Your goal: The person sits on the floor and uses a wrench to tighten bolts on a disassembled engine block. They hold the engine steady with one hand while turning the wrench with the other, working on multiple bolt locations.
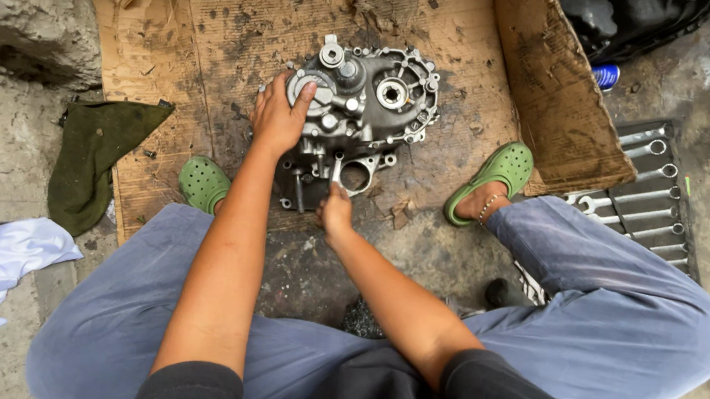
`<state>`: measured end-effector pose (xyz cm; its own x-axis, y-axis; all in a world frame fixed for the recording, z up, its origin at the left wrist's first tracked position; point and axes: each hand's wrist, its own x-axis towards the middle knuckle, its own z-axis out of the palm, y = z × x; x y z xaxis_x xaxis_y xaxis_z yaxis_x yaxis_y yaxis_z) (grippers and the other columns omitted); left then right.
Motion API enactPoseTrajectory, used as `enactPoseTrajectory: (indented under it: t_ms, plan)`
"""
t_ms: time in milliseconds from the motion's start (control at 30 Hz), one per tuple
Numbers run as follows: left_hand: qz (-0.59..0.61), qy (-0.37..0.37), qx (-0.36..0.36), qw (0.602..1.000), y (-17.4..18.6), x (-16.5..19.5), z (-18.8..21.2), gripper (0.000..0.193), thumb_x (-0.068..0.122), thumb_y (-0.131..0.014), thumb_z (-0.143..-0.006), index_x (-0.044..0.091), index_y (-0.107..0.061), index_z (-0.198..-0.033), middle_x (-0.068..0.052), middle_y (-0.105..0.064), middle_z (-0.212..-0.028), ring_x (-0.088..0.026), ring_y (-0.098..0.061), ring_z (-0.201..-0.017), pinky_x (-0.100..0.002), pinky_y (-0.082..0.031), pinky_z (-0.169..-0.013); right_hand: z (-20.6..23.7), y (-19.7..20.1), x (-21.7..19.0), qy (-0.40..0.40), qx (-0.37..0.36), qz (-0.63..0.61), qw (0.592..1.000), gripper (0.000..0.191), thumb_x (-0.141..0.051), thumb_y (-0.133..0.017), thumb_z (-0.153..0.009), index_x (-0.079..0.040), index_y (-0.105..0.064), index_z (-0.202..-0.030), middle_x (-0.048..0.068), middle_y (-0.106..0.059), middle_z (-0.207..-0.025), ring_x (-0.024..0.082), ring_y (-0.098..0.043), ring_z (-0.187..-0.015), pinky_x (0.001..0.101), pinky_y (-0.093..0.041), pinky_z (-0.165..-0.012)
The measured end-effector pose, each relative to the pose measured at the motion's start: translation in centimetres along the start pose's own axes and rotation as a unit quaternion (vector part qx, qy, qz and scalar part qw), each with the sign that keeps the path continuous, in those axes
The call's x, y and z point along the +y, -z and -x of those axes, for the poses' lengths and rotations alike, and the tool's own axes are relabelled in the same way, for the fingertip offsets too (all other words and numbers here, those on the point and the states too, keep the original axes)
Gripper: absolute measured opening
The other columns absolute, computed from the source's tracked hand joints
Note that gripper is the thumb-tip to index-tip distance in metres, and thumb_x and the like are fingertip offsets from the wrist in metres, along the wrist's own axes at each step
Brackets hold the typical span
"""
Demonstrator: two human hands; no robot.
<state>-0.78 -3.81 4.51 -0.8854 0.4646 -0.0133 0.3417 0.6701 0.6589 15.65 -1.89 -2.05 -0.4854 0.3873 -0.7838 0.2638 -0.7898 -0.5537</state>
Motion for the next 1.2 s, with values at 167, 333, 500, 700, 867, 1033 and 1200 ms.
enactPoseTrajectory:
  t_ms: [167, 333, 500, 700, 867, 1033, 1200]
  plan:
    - [0.01, -0.02, 0.008, 1.0, 0.0, -0.1, -0.4, 0.076, 0.071, -0.049, -0.097, 0.013, -0.05, -0.145, -0.02, -0.052, -0.148, -0.044, -0.044, -0.137, -0.055, -0.032, -0.112, 1.3, -0.7, 0.9, -0.084, -0.012, -0.027, 0.996, 0.03, -0.045, -0.046, -0.103, -0.018, -0.054, -0.112, -0.001, -0.047, -0.06, 0.014, -0.04, -0.046, 0.0306, -0.029, -0.041]
    - [0.0, 0.009, -0.002, 1.0, -0.2, 0.0, -0.1, 0.076, 0.073, -0.048, -0.097, 0.014, -0.049, -0.146, -0.017, -0.054, -0.149, -0.041, -0.046, -0.138, -0.055, -0.033, -0.113, -0.4, 6.2, -2.9, 0.201, -0.038, 0.368, 0.907, 0.034, -0.038, -0.061, -0.101, -0.005, -0.062, -0.095, 0.007, -0.063, -0.07, 0.019, -0.057, -0.06, 0.0388, -0.046, -0.055]
    - [-0.008, 0.015, -0.013, 1.0, 0.1, 0.5, -0.1, 0.076, 0.074, -0.047, -0.097, 0.016, -0.049, -0.147, -0.015, -0.053, -0.15, -0.039, -0.045, -0.141, -0.058, -0.032, -0.115, -4.9, 8.6, -8.2, 0.274, -0.062, 0.573, 0.77, 0.044, -0.045, -0.065, -0.098, -0.001, -0.065, -0.092, 0.014, -0.068, -0.078, 0.026, -0.063, -0.071, 0.0423, -0.05, -0.069]
    - [-0.009, 0.037, -0.026, 0.999, 0.3, 0.9, -0.1, 0.077, 0.073, -0.047, -0.094, 0.017, -0.047, -0.148, -0.014, -0.05, -0.152, -0.039, -0.042, -0.141, -0.062, -0.029, -0.112, -6.7, 6.7, -13.0, 0.12, -0.16, 0.613, 0.764, 0.056, -0.056, -0.067, -0.093, -0.001, -0.072, -0.096, 0.008, -0.067, -0.074, 0.02, -0.058, -0.063, 0.0374, -0.05, -0.06]
    - [-0.011, 0.019, -0.016, 1.0, 0.3, 0.7, 0.2, 0.077, 0.073, -0.047, -0.096, 0.016, -0.047, -0.148, -0.014, -0.051, -0.152, -0.038, -0.043, -0.141, -0.06, -0.03, -0.112, -6.5, 5.9, -14.8, 0.05, -0.159, 0.656, 0.736, 0.057, -0.059, -0.069, -0.089, -0.002, -0.072, -0.094, 0.008, -0.064, -0.074, 0.02, -0.052, -0.058, 0.0373, -0.044, -0.054]
    - [-0.012, 0.014, -0.009, 1.0, 0.2, 0.8, 0.0, 0.078, 0.074, -0.047, -0.096, 0.016, -0.047, -0.148, -0.014, -0.051, -0.151, -0.038, -0.044, -0.14, -0.059, -0.03, -0.113, -7.5, 4.7, -16.2, 0.118, -0.18, 0.725, 0.654, 0.06, -0.062, -0.07, -0.088, -0.002, -0.075, -0.089, 0.009, -0.07, -0.077, 0.021, -0.062, -0.065, 0.0358, -0.05, -0.062]
    - [-0.011, 0.014, -0.007, 1.0, 0.2, 0.7, 0.3, 0.076, 0.073, -0.047, -0.097, 0.014, -0.048, -0.146, -0.015, -0.051, -0.151, -0.039, -0.043, -0.141, -0.061, -0.028, -0.111, -7.0, 6.3, -15.0, 0.036, -0.16, 0.664, 0.73, 0.062, -0.062, -0.069, -0.091, -0.003, -0.073, -0.113, 0.008, -0.065, -0.081, 0.025, -0.053, -0.069, 0.044, -0.046, -0.065]
